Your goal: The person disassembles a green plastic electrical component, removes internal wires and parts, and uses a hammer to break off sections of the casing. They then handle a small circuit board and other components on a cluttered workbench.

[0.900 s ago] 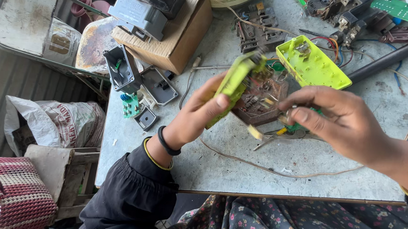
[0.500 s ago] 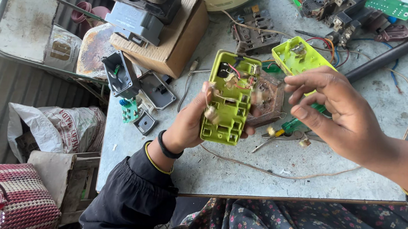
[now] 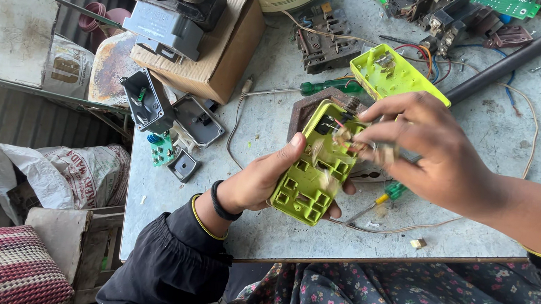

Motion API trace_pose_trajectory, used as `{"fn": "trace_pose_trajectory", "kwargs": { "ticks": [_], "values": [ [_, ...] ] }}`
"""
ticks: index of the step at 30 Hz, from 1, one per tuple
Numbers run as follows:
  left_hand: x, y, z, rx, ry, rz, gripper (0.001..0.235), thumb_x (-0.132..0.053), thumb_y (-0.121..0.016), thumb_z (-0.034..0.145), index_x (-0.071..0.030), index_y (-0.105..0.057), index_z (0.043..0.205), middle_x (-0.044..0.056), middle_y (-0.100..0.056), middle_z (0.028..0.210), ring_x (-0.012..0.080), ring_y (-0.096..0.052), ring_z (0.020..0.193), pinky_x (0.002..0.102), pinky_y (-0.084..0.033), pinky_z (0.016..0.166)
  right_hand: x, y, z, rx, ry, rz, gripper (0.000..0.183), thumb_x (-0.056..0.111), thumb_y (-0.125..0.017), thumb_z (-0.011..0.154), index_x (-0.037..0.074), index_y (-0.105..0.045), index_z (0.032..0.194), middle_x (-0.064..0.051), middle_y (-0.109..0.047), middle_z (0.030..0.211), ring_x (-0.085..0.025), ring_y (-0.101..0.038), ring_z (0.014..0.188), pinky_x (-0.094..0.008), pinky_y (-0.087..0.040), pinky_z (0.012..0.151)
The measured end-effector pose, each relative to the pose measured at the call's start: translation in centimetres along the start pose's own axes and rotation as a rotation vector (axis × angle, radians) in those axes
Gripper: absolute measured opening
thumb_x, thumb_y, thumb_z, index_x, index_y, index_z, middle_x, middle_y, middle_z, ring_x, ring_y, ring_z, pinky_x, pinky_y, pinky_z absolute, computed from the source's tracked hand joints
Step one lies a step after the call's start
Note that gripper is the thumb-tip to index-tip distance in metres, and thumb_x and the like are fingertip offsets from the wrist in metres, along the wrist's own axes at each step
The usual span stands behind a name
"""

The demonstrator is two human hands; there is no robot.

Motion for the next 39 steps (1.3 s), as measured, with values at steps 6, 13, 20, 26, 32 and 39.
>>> {"fn": "trace_pose_trajectory", "kwargs": {
  "ticks": [6, 13, 20, 26, 32, 39],
  "values": [
    [0.0, -0.1, -0.1, 0.015, 0.060, -0.071, 0.072, -0.059, -0.026, 0.112, -0.004, -0.040, 0.157, 0.025, -0.064, 0.132, 0.0372, -0.072, 0.105, 0.044, -0.061, 0.092, -1.0, 0.1, -0.3, -0.067, -0.150, 0.327, 0.017, 0.006, -0.067, 0.101, 0.005, -0.058, 0.116, -0.008, -0.065, 0.125, -0.017, -0.065, 0.115, -0.030, -0.053, 0.101],
    [0.5, 0.4, 0.0, 0.013, 0.140, -0.117, 0.075, -0.061, -0.028, 0.111, -0.003, -0.043, 0.156, 0.028, -0.067, 0.125, 0.0374, -0.073, 0.102, 0.045, -0.061, 0.089, -1.3, 0.3, 0.4, -0.093, -0.180, 0.159, 0.022, 0.000, -0.071, 0.098, 0.004, -0.062, 0.117, -0.011, -0.062, 0.124, -0.018, -0.063, 0.108, -0.029, -0.053, 0.093],
    [0.7, 0.6, 0.1, 0.036, 0.081, -0.272, 0.072, -0.060, -0.030, 0.114, -0.004, -0.043, 0.157, 0.031, -0.066, 0.126, 0.0399, -0.073, 0.102, 0.045, -0.061, 0.090, 0.5, 0.9, 0.6, -0.082, 0.074, -0.101, 0.021, 0.003, -0.074, 0.085, 0.007, -0.063, 0.102, -0.015, -0.058, 0.132, -0.034, -0.053, 0.126, -0.046, -0.042, 0.110],
    [1.0, 0.7, 0.2, 0.052, 0.057, -0.260, 0.068, -0.059, -0.029, 0.113, -0.008, -0.042, 0.156, 0.032, -0.065, 0.126, 0.0420, -0.072, 0.103, 0.045, -0.060, 0.091, 1.4, -1.0, 0.5, 0.107, 0.169, -0.211, 0.037, 0.008, -0.076, 0.080, 0.020, -0.073, 0.115, -0.015, -0.050, 0.151, -0.040, -0.040, 0.144, -0.053, -0.032, 0.120],
    [1.0, 0.8, 0.2, 0.032, 0.066, -0.247, 0.070, -0.059, -0.031, 0.112, -0.002, -0.046, 0.151, 0.031, -0.067, 0.123, 0.0417, -0.072, 0.102, 0.046, -0.061, 0.091, 1.1, -1.5, 0.5, 0.127, 0.117, -0.282, 0.042, 0.014, -0.082, 0.083, 0.020, -0.072, 0.123, -0.015, -0.046, 0.157, -0.040, -0.037, 0.148, -0.052, -0.033, 0.123],
    [0.7, 0.5, 0.4, -0.068, 0.065, -0.136, 0.071, -0.059, -0.038, 0.107, 0.001, -0.053, 0.141, 0.023, -0.070, 0.115, 0.0338, -0.072, 0.103, 0.048, -0.063, 0.088, 1.3, -1.3, 0.5, 0.172, 0.088, -0.303, 0.034, 0.013, -0.083, 0.084, 0.013, -0.072, 0.116, -0.012, -0.049, 0.153, -0.040, -0.038, 0.147, -0.051, -0.036, 0.121]
  ]
}}
Point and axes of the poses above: each hand's wrist, its own z-axis towards the middle knuckle, its own y-axis out of the back of the hand, x = y × z, the point moved 5 cm from there along z, towards the middle knuckle
